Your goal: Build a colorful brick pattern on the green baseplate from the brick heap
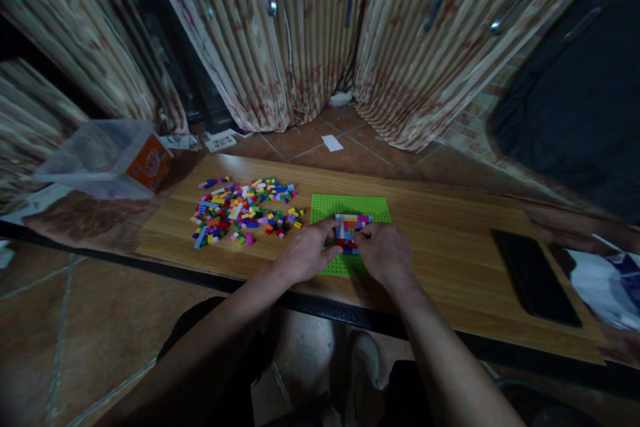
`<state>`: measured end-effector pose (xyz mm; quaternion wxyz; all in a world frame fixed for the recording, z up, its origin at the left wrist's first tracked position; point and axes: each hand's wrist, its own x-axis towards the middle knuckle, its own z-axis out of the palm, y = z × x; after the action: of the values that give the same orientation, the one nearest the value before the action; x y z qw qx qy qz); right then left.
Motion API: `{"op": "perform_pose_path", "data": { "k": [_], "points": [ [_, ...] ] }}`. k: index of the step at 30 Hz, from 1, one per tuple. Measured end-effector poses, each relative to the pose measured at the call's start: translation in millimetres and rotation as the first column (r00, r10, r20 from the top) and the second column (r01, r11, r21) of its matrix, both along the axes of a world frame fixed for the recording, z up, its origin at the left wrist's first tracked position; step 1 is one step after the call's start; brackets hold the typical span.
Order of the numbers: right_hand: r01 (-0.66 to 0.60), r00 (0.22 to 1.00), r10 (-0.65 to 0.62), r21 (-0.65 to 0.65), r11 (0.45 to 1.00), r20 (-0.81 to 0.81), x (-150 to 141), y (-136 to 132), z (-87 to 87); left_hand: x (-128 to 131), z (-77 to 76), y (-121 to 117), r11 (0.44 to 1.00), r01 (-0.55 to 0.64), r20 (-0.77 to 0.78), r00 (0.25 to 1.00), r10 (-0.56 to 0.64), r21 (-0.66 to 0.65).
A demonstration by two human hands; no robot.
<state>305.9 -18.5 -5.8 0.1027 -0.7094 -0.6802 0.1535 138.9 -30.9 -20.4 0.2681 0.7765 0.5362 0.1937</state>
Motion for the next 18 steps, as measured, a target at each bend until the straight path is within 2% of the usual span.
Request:
{"op": "perform_pose_path", "data": {
  "k": [11,18],
  "points": [
    [0.007,0.998,-0.01,-0.038,0.999,-0.07,8.0,3.8,-1.8,-0.1,-4.7,0.6,1.0,0.01,-0.009,1.0,-0.009,0.024],
    [-0.044,0.999,0.044,0.023,0.999,0.013,5.1,1.3,-2.4,0.7,-0.6,-0.5,1.0,0.005,-0.023,1.0,-0.005,0.019]
  ]
}}
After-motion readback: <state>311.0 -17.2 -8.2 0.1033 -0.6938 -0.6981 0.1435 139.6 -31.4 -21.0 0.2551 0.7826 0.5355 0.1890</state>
